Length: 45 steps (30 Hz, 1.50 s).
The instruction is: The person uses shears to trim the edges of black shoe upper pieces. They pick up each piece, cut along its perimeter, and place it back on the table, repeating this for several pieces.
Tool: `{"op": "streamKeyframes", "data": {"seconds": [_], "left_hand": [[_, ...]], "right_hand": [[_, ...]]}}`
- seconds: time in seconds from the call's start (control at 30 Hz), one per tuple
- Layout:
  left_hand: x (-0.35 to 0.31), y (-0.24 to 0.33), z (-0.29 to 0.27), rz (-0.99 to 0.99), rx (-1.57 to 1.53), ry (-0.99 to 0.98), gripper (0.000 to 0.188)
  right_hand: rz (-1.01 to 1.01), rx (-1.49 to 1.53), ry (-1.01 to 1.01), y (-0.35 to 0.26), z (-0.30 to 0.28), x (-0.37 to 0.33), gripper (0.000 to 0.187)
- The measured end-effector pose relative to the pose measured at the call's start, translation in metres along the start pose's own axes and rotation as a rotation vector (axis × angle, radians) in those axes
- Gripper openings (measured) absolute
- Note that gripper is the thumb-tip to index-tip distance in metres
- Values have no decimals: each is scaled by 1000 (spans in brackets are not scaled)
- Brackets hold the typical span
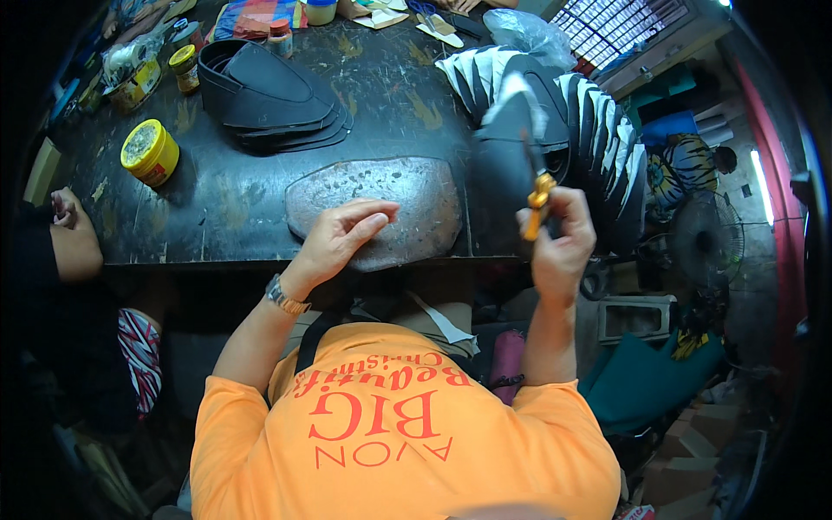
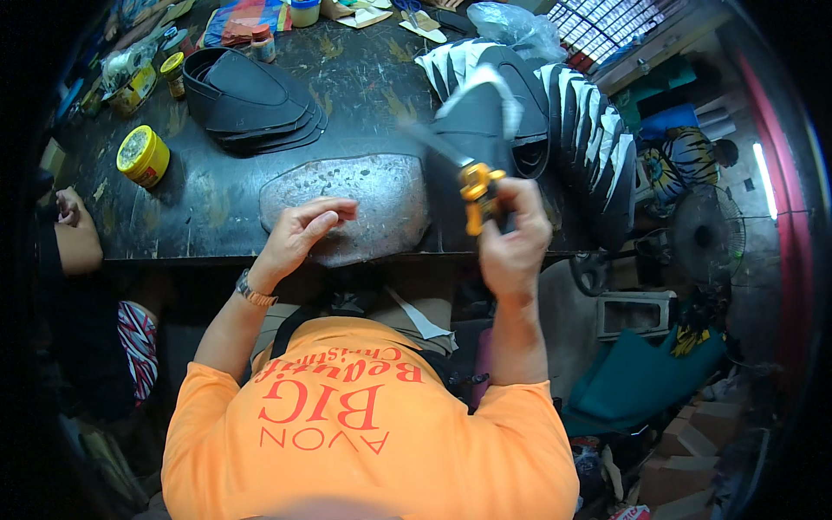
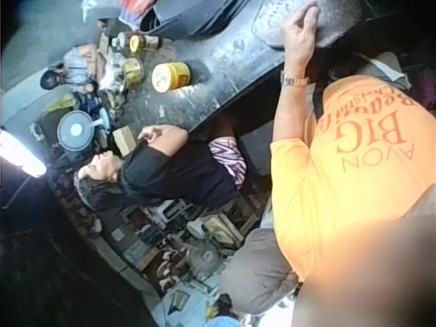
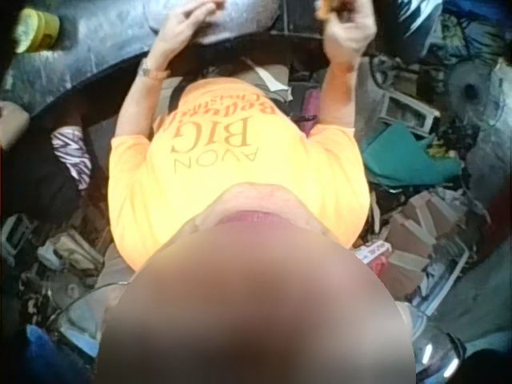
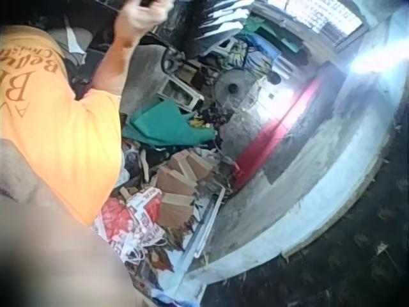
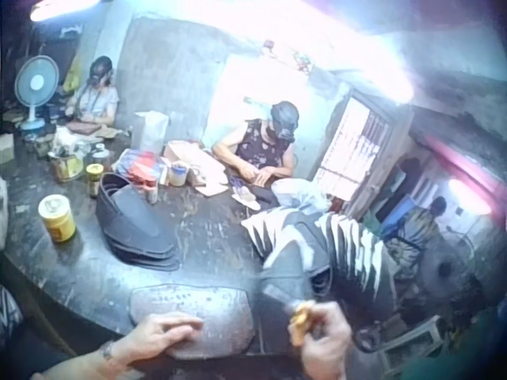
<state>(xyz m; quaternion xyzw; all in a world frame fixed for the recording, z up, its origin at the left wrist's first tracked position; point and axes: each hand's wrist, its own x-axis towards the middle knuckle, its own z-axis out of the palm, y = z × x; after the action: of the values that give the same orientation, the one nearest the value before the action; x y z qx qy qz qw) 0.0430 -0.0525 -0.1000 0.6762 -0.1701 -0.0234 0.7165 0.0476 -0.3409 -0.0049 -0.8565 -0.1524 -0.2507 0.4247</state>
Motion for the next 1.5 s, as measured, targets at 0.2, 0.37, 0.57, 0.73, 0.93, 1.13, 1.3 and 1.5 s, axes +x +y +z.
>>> {"op": "streamKeyframes", "data": {"seconds": [0.2,0.37,0.57,0.73,0.93,1.13,1.3,1.5], "left_hand": [[18,6,-8,-468,-685,174,41],[6,7,-33,-464,-597,237,31],[-9,0,-43,-360,-537,291,45],[-15,-1,-43,-384,-532,308,45],[-31,-1,-39,-415,-525,317,43],[-32,-8,-39,-413,-509,312,45],[-33,-5,-37,-402,-522,340,49],[-35,-7,-31,-377,-785,310,47]], "right_hand": [[137,357,-534,-37,47,-40,25],[11,-99,-189,8,33,-36,30],[86,-659,-39,102,20,-37,32],[45,-769,-110,138,17,-40,27],[227,-715,19,141,8,-10,17],[301,-650,-254,116,44,26,21],[280,-648,-441,99,65,35,28],[367,142,-299,68,70,-8,23]]}}
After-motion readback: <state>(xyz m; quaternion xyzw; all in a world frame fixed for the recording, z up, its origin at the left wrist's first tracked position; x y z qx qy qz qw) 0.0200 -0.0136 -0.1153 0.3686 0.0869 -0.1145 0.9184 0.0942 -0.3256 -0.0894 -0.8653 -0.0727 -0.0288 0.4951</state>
